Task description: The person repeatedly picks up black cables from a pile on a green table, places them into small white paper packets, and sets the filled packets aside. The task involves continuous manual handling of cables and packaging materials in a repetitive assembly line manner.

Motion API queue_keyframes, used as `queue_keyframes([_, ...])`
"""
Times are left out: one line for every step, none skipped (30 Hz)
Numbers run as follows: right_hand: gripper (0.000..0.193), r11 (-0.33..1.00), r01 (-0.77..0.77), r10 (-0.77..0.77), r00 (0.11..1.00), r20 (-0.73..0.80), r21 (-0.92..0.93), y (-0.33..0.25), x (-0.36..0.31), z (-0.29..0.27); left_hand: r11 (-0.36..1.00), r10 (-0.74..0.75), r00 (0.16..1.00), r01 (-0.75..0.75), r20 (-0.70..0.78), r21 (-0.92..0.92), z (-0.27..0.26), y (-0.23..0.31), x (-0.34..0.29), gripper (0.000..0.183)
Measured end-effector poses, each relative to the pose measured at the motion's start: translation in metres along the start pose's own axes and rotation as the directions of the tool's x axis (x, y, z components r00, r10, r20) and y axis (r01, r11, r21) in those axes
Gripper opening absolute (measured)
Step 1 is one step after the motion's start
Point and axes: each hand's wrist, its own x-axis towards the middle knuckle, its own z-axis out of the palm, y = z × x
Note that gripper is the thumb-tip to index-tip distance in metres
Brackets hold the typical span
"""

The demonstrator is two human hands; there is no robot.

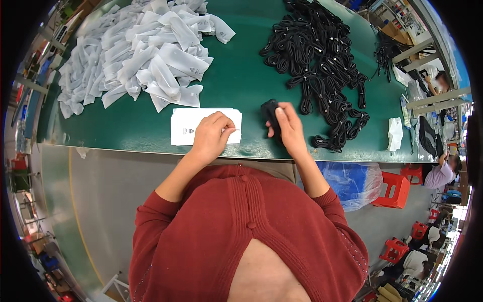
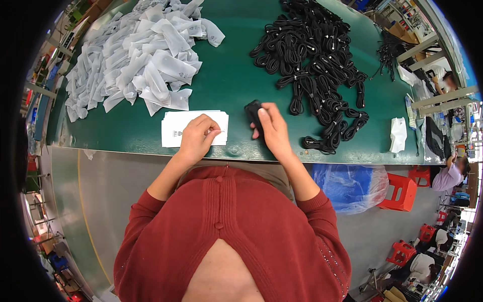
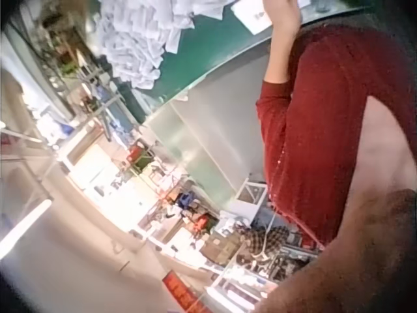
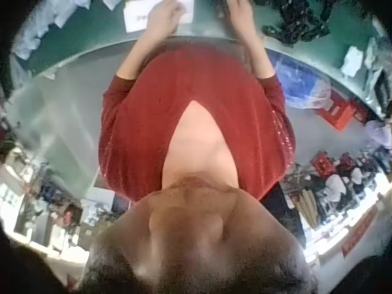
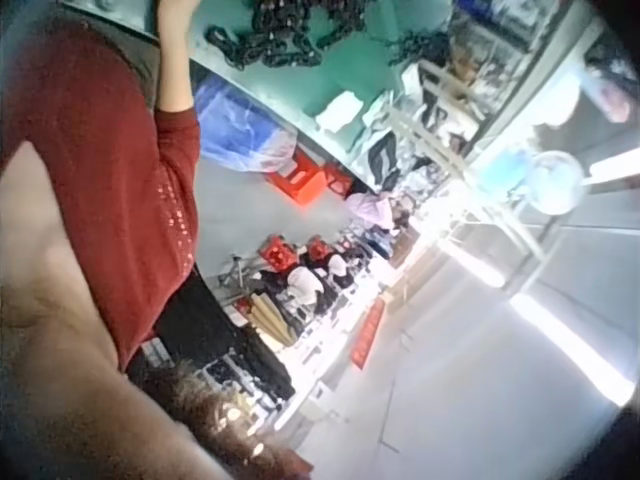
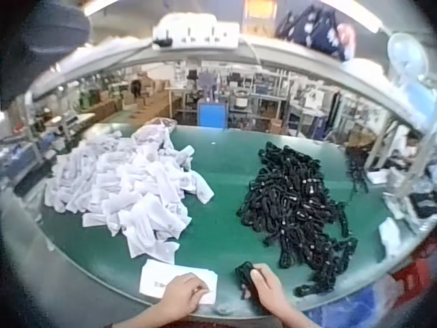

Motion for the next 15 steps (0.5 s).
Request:
queue_keyframes([0.023, 0.982, -0.145, 0.138, 0.988, 0.068, 0.119, 0.004, 0.001, 0.001, 0.997, -0.070, 0.998, 0.070, 0.012, -0.045, -0.001, 0.002, 0.000, 0.013])
queue_keyframes([0.026, 0.986, -0.115, 0.103, 0.990, 0.099, 0.118, 0.003, -0.001, 0.003, 0.994, -0.092, 0.996, 0.092, -0.001, -0.062, -0.002, 0.003, 0.000, 0.013])
queue_keyframes([0.029, 0.989, -0.087, 0.071, 0.989, 0.131, 0.117, -0.001, -0.003, 0.007, 0.990, -0.117, 0.993, 0.116, -0.013, -0.081, -0.003, 0.004, 0.000, 0.012])
queue_keyframes([0.032, 0.991, -0.059, 0.039, 0.986, 0.162, 0.118, -0.002, -0.004, 0.009, 0.985, -0.143, 0.989, 0.140, -0.025, -0.099, -0.004, 0.005, 0.000, 0.012])
queue_keyframes([0.044, 0.991, -0.045, 0.022, 0.983, 0.182, 0.127, 0.000, -0.003, 0.007, 0.998, -0.066, 0.995, 0.065, -0.070, -0.027, -0.003, 0.007, -0.001, 0.011])
queue_keyframes([0.045, 0.991, -0.047, 0.025, 0.985, 0.172, 0.125, 0.002, -0.004, 0.007, 0.999, 0.015, 0.994, -0.010, -0.109, 0.045, -0.002, 0.011, -0.001, 0.010])
queue_keyframes([0.047, 0.991, -0.049, 0.029, 0.987, 0.160, 0.123, 0.004, -0.005, 0.007, 0.989, 0.098, 0.985, -0.082, -0.142, 0.119, -0.001, 0.012, -0.001, 0.010])
queue_keyframes([0.048, 0.991, -0.050, 0.032, 0.988, 0.149, 0.122, 0.005, -0.007, 0.008, 0.984, 0.121, 0.984, -0.102, -0.129, 0.143, 0.001, 0.010, -0.001, 0.010])
queue_keyframes([0.048, 0.997, -0.055, 0.046, 0.990, 0.130, 0.062, 0.003, -0.008, 0.010, 0.978, 0.143, 0.983, -0.122, -0.116, 0.169, 0.004, 0.007, -0.001, 0.010])
queue_keyframes([0.048, 0.998, -0.060, 0.059, 0.992, 0.111, 0.002, -0.002, -0.011, 0.013, 0.971, 0.164, 0.981, -0.142, -0.103, 0.194, 0.005, 0.004, -0.001, 0.009])
queue_keyframes([0.047, 0.996, -0.066, 0.071, 0.993, 0.090, -0.057, -0.005, -0.013, 0.015, 0.981, 0.128, 0.986, -0.110, -0.105, 0.157, 0.005, 0.002, -0.002, 0.010])
queue_keyframes([0.047, 0.990, 0.008, 0.004, 0.996, 0.086, -0.143, -0.006, -0.016, 0.016, 0.990, 0.093, 0.990, -0.081, -0.104, 0.119, 0.005, 0.001, -0.002, 0.010])
queue_keyframes([0.046, 0.970, 0.081, -0.063, 0.994, 0.087, -0.228, -0.006, -0.018, 0.017, 0.995, 0.059, 0.993, -0.051, -0.102, 0.081, 0.005, 0.000, -0.002, 0.010])
queue_keyframes([0.046, 0.938, 0.152, -0.129, 0.987, 0.095, -0.310, -0.006, -0.019, 0.018, 1.000, -0.002, 0.995, 0.005, -0.095, 0.031, 0.004, 0.000, -0.002, 0.009])
queue_keyframes([0.045, 0.840, 0.360, -0.342, 0.932, 0.120, -0.405, 0.000, -0.016, 0.019, 0.998, -0.064, 0.994, 0.063, -0.084, -0.017, 0.003, 0.001, -0.002, 0.009])
